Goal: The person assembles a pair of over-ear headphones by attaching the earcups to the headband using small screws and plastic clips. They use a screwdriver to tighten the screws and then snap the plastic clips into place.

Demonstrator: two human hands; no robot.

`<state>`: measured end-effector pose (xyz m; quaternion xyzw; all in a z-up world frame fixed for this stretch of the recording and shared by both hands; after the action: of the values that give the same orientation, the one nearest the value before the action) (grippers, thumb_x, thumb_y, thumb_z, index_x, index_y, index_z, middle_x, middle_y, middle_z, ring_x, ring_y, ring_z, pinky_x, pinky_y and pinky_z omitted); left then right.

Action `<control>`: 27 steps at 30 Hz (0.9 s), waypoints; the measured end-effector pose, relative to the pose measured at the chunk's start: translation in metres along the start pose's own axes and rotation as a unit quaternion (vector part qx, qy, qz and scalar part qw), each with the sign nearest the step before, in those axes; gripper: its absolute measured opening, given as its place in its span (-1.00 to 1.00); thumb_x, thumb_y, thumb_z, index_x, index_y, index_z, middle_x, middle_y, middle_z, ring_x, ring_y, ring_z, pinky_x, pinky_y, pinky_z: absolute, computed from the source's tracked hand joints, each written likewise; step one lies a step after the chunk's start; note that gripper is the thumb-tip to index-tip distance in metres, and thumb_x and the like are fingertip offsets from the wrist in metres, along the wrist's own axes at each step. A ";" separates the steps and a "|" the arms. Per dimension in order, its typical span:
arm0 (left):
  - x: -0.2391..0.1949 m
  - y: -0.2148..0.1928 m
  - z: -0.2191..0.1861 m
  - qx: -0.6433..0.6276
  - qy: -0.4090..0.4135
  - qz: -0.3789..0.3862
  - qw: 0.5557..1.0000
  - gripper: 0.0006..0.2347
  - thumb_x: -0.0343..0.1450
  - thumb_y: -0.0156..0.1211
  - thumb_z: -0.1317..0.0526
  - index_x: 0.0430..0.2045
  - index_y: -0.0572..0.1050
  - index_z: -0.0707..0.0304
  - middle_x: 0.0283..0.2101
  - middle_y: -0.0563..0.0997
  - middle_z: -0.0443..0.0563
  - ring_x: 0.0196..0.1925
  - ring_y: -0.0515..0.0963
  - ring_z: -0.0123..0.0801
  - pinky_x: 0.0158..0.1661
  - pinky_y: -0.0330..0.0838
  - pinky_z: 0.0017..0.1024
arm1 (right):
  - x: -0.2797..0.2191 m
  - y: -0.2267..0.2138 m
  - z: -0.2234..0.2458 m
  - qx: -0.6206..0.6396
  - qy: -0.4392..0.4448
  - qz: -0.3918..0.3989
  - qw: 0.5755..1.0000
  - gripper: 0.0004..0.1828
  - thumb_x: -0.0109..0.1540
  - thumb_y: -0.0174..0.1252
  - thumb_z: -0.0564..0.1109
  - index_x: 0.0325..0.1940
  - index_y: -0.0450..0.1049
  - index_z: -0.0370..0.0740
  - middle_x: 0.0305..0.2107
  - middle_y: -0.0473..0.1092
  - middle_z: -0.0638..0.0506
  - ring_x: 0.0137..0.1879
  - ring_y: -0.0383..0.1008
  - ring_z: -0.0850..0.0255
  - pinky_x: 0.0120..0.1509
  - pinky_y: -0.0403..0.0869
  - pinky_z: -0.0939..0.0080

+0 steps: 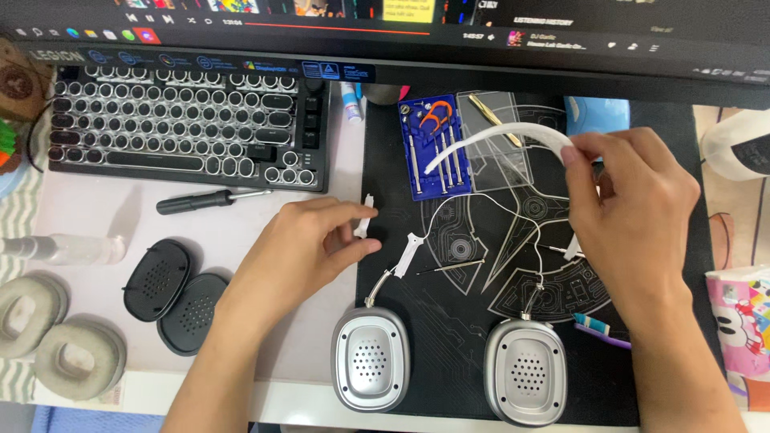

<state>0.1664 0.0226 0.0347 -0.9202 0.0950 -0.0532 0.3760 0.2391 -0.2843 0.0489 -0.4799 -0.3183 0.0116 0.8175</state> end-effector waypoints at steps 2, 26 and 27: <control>-0.001 -0.003 -0.005 0.010 -0.033 0.000 0.999 -0.76 0.36 0.41 0.15 -0.12 0.66 0.12 -0.57 0.55 -0.17 -0.57 0.48 -0.43 -0.36 0.40 -0.44 | 0.000 -0.002 0.007 0.009 -0.021 -0.007 1.000 -0.99 0.50 0.31 -0.43 -0.01 0.63 -0.47 -0.18 0.47 -0.19 -0.39 0.31 0.15 -0.18 0.36 0.18; 0.002 0.007 -0.013 -0.456 -0.131 0.044 0.879 -0.78 0.47 0.13 0.31 -0.08 0.61 0.44 -0.22 0.76 0.26 -0.20 0.83 -0.07 -0.24 0.80 -0.37 | -0.005 -0.029 0.086 0.335 0.219 0.140 0.906 -0.63 0.42 -0.09 -0.17 0.05 0.56 -0.47 -0.25 0.51 -0.09 -0.20 0.39 0.27 -0.16 0.25 0.39; 0.002 0.008 -0.011 -0.462 -0.132 0.047 0.876 -0.78 0.47 0.13 0.32 -0.07 0.61 0.44 -0.20 0.75 0.28 -0.17 0.82 -0.06 -0.23 0.81 -0.34 | -0.006 -0.028 0.085 0.344 0.212 0.134 0.905 -0.54 0.45 -0.17 -0.09 0.02 0.55 -0.50 -0.28 0.50 -0.09 -0.24 0.39 0.26 -0.16 0.26 0.39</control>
<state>0.1652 0.0090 0.0367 -0.9821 0.1019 0.1362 -0.0811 0.1812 -0.2350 0.0968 -0.1987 -0.0467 0.1280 0.9705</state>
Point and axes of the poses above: each hand's wrist, its own x-axis towards the middle knuckle, its own y-axis out of the palm, z = x × y, the point moved 3 cm from there along x, towards the middle knuckle
